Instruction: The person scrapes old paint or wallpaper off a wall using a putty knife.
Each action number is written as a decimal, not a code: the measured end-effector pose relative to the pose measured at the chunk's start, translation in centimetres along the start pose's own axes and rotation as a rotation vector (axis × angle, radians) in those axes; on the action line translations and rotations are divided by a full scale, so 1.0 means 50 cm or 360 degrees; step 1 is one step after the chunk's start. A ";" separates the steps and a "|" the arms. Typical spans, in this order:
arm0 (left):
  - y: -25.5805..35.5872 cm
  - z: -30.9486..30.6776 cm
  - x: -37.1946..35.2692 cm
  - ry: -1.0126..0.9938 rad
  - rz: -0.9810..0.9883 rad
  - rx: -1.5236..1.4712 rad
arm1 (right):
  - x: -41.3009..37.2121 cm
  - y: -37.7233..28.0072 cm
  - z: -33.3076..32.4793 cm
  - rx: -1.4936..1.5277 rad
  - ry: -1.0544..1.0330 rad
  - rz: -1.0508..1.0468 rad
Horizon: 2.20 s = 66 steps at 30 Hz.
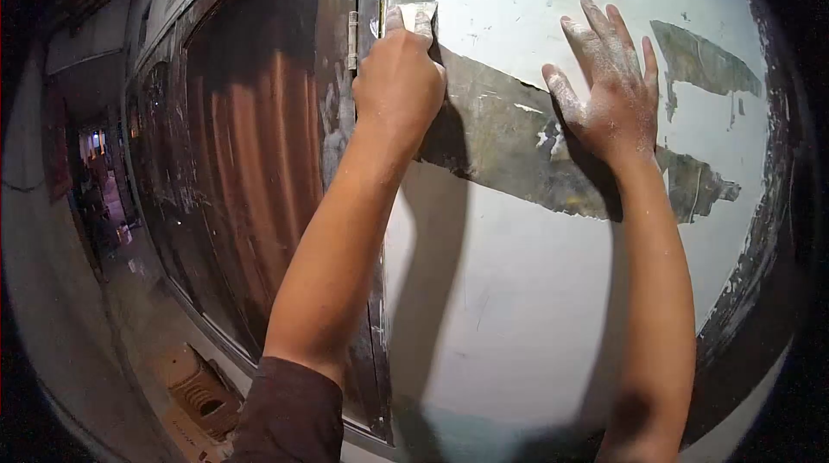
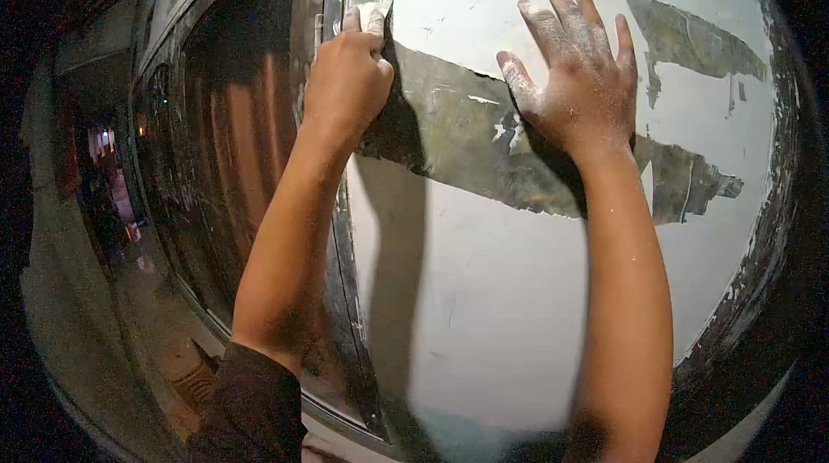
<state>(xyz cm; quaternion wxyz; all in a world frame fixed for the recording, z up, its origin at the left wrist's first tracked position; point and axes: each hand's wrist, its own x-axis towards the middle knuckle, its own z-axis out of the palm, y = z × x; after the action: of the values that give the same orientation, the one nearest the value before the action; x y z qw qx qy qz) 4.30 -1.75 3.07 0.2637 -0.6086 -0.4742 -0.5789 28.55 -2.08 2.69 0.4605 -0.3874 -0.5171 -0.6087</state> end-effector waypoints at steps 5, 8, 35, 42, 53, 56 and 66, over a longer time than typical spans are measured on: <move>-0.009 0.008 0.029 0.0041 0.0050 -0.0052 | -0.001 -0.009 -0.011 0.0016 -0.0021 0.0018; 0.005 -0.013 0.031 0.0018 0.0030 -0.0077 | 0.000 -0.005 -0.011 -0.0019 -0.0083 0.0010; -0.055 0.029 -0.035 0.0114 0.0127 -0.0108 | 0.002 -0.003 -0.003 -0.0072 -0.0016 -0.0013; -0.029 0.014 -0.114 -0.0084 -0.0045 -0.0076 | 0.001 0.000 0.000 -0.0081 -0.0031 -0.0027; -0.026 0.037 -0.082 0.0029 0.0083 0.0005 | -0.003 0.000 -0.001 -0.0087 -0.0028 -0.0024; -0.015 0.026 -0.078 0.0035 0.0057 -0.0030 | 0.001 0.000 -0.001 -0.0083 -0.0049 -0.0029; -0.003 0.015 -0.031 -0.0021 -0.0003 -0.0081 | -0.001 0.002 0.002 -0.0078 -0.0029 -0.0030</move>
<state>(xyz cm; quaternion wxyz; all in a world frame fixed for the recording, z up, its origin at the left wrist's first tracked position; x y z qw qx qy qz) 4.71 -1.46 1.42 0.2444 -0.6185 -0.4617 -0.5870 28.67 -1.99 2.70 0.4404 -0.3992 -0.5097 -0.6220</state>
